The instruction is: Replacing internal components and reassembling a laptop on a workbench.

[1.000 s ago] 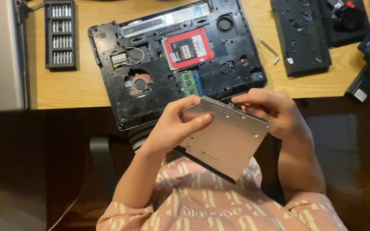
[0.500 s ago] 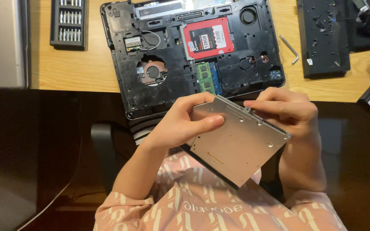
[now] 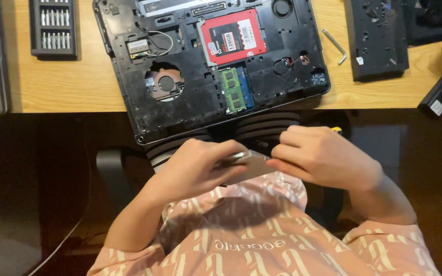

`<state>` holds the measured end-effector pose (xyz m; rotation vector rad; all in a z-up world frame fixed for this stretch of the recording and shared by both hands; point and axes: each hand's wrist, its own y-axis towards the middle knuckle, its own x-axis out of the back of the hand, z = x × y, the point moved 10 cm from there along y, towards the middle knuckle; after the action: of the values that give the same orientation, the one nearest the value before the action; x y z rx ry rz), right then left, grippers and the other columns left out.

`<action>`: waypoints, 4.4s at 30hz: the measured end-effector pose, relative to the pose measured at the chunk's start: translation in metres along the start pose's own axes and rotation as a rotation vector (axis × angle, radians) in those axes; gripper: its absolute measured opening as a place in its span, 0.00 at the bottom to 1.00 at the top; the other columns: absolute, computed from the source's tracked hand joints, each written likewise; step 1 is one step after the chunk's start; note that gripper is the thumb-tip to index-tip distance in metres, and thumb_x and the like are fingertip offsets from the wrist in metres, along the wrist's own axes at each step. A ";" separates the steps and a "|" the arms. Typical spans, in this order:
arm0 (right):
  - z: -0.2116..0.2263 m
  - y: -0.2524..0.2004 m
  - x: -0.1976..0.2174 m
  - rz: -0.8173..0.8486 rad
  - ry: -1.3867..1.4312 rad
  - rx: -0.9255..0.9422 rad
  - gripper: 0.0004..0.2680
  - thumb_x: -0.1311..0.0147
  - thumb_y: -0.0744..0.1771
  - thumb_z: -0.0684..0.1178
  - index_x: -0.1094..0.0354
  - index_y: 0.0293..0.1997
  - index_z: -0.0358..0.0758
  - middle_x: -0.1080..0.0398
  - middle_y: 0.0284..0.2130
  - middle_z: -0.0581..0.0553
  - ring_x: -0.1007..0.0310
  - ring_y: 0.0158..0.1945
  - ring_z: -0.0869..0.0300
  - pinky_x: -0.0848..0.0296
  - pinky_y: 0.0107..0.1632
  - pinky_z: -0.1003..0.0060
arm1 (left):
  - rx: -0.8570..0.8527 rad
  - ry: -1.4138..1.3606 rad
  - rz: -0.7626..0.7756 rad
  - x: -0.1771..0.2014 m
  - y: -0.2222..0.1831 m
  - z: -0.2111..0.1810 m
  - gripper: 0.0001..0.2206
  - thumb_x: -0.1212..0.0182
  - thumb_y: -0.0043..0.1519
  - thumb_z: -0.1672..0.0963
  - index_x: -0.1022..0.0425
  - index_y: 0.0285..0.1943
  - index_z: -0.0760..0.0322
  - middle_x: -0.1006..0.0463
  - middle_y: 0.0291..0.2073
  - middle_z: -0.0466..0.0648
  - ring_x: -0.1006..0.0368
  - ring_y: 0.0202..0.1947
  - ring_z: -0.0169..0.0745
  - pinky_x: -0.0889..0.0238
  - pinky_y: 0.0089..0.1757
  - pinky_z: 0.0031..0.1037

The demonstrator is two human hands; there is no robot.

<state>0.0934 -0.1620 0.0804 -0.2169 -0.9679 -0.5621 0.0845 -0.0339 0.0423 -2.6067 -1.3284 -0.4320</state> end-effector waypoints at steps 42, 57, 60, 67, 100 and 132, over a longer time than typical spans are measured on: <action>0.012 -0.014 -0.032 -0.213 -0.219 -0.065 0.09 0.40 0.64 0.51 0.35 0.26 0.40 0.36 0.21 0.47 0.31 0.27 0.53 0.33 0.27 0.58 | -0.142 0.236 -0.419 -0.002 -0.034 -0.017 0.08 0.28 0.56 0.57 0.21 0.41 0.62 0.18 0.29 0.48 0.21 0.27 0.46 0.31 0.28 0.32; -0.057 -0.056 0.057 -0.629 -0.153 -0.352 0.04 0.47 0.68 0.38 0.31 0.45 0.32 0.33 0.36 0.38 0.30 0.42 0.45 0.31 0.45 0.54 | 0.060 -0.315 -0.574 -0.006 -0.021 0.044 0.07 0.32 0.61 0.60 0.23 0.45 0.69 0.19 0.30 0.43 0.27 0.31 0.24 0.34 0.34 0.19; -0.107 -0.074 0.069 -0.696 -0.309 -0.494 0.08 0.48 0.70 0.35 0.29 0.54 0.31 0.33 0.40 0.35 0.32 0.47 0.43 0.32 0.50 0.53 | 0.145 -0.459 -0.559 -0.017 -0.014 0.065 0.07 0.32 0.61 0.59 0.22 0.44 0.69 0.21 0.31 0.39 0.30 0.32 0.21 0.36 0.34 0.17; -0.116 -0.030 0.065 -0.634 -0.334 -0.334 0.12 0.43 0.67 0.37 0.28 0.57 0.32 0.32 0.39 0.37 0.32 0.47 0.45 0.31 0.52 0.54 | 0.201 -0.511 -0.584 -0.016 0.003 0.083 0.09 0.32 0.62 0.56 0.21 0.43 0.68 0.20 0.30 0.39 0.30 0.31 0.21 0.36 0.34 0.17; -0.043 -0.088 0.014 -0.451 0.504 -0.230 0.15 0.38 0.66 0.38 0.31 0.59 0.32 0.21 0.43 0.39 0.16 0.43 0.56 0.20 0.45 0.65 | -0.146 -0.234 -0.596 -0.016 0.007 0.008 0.05 0.39 0.63 0.68 0.25 0.46 0.78 0.20 0.48 0.56 0.22 0.48 0.38 0.26 0.50 0.25; -0.057 -0.108 0.002 -0.554 0.650 -0.281 0.18 0.38 0.67 0.44 0.34 0.63 0.30 0.22 0.42 0.40 0.19 0.42 0.59 0.22 0.45 0.67 | -0.113 -0.513 -0.773 -0.023 0.013 0.051 0.08 0.39 0.66 0.65 0.20 0.52 0.78 0.18 0.47 0.55 0.23 0.45 0.36 0.32 0.47 0.21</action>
<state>0.0766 -0.2764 0.0423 -0.0007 -0.2973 -1.1924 0.0913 -0.0444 -0.0134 -2.2575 -2.5444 0.0974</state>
